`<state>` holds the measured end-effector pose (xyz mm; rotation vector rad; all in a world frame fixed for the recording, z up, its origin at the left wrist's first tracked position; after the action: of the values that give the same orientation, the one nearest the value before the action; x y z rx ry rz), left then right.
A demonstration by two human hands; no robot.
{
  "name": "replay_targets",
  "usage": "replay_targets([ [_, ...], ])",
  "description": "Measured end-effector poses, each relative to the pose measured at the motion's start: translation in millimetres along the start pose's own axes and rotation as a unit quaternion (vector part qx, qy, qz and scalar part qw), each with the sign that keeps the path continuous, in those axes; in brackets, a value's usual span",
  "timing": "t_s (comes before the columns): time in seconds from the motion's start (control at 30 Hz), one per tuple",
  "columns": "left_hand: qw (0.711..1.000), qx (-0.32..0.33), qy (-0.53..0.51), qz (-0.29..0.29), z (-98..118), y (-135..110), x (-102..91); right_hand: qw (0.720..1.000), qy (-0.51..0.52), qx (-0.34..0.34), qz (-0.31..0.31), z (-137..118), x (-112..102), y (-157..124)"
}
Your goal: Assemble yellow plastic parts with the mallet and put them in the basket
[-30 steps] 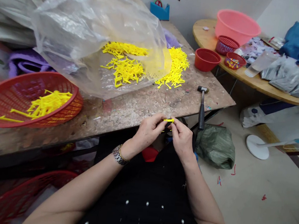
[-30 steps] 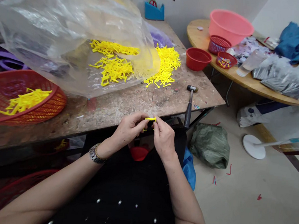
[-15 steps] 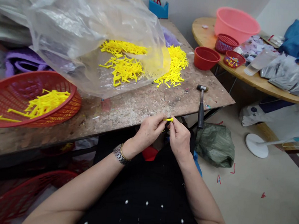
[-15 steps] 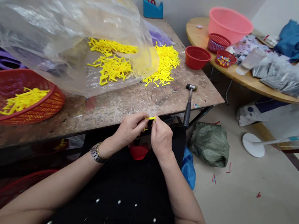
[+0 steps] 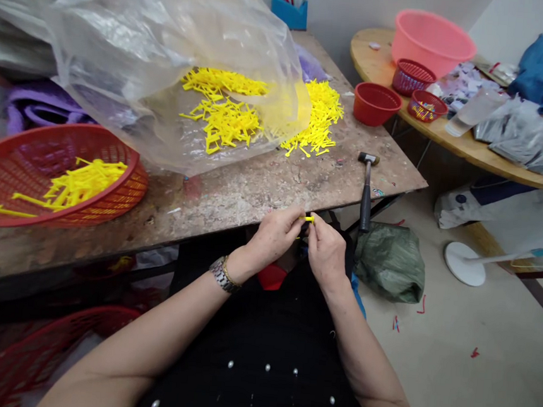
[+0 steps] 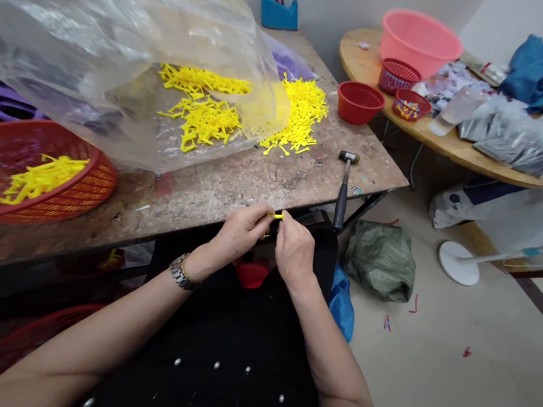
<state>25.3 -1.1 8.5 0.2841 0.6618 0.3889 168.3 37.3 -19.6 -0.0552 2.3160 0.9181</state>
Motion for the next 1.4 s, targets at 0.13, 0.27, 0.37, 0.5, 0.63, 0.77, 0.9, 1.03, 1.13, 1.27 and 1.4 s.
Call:
replay_targets([
  [0.13, 1.000, 0.002, 0.003, 0.005, 2.3, 2.1, -4.3, 0.996, 0.075, 0.045, -0.013, -0.7, -5.7, 6.7],
  [0.27, 1.000, -0.003, -0.015, 0.016, 4.9, 4.1, -8.6, 0.979, 0.165, 0.119, -0.018, -0.7, -9.2, 11.7],
  [0.37, 0.999, -0.024, -0.016, 0.028, 2.9, 3.9, -11.7, 0.961, 0.211, 0.179, -0.022, 1.6, -7.9, 12.5],
  [0.5, 0.997, -0.062, -0.039, 0.012, -0.6, 2.5, -14.3, 0.940, 0.250, 0.230, -0.007, 4.4, -4.3, 13.1],
  [0.63, 0.995, -0.079, -0.063, -0.017, -0.4, 2.1, -14.2, 0.924, 0.286, 0.253, 0.002, 3.6, -1.1, 14.4],
  [0.77, 0.995, -0.078, -0.067, -0.001, -1.3, 3.6, -16.3, 0.929, 0.282, 0.238, -0.006, 0.3, -2.3, 15.7],
  [0.9, 0.996, -0.068, -0.052, 0.027, -1.6, 9.3, -26.9, 0.959, 0.220, 0.177, 0.013, 0.1, -17.6, 23.5],
  [1.03, 0.997, -0.044, 0.007, 0.056, -1.3, 20.3, -44.8, 0.988, 0.094, 0.100, 0.077, 14.1, -46.7, 41.6],
  [1.13, 0.992, -0.005, 0.101, 0.078, -4.5, 30.6, -56.7, 0.993, -0.017, 0.060, 0.102, 38.2, -65.7, 56.0],
  [1.27, 0.969, 0.041, 0.230, 0.080, -11.4, 43.8, -64.3, 0.988, -0.097, 0.105, 0.064, 82.5, -73.8, 65.8],
  [1.4, 0.944, 0.057, 0.322, 0.044, -14.1, 52.4, -64.4, 0.969, -0.036, 0.245, 0.016, 115.9, -65.1, 64.1],
])
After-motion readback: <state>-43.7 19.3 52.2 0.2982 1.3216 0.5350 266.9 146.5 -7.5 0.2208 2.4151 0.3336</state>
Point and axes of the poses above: each hand's wrist, its own y-axis towards the middle knuckle, its own x-axis out of the palm, z = x × y, the point moved 1 cm from there along y, towards the middle knuckle, and after that the axes turned 14 degrees about z, right-handed, at the moved point
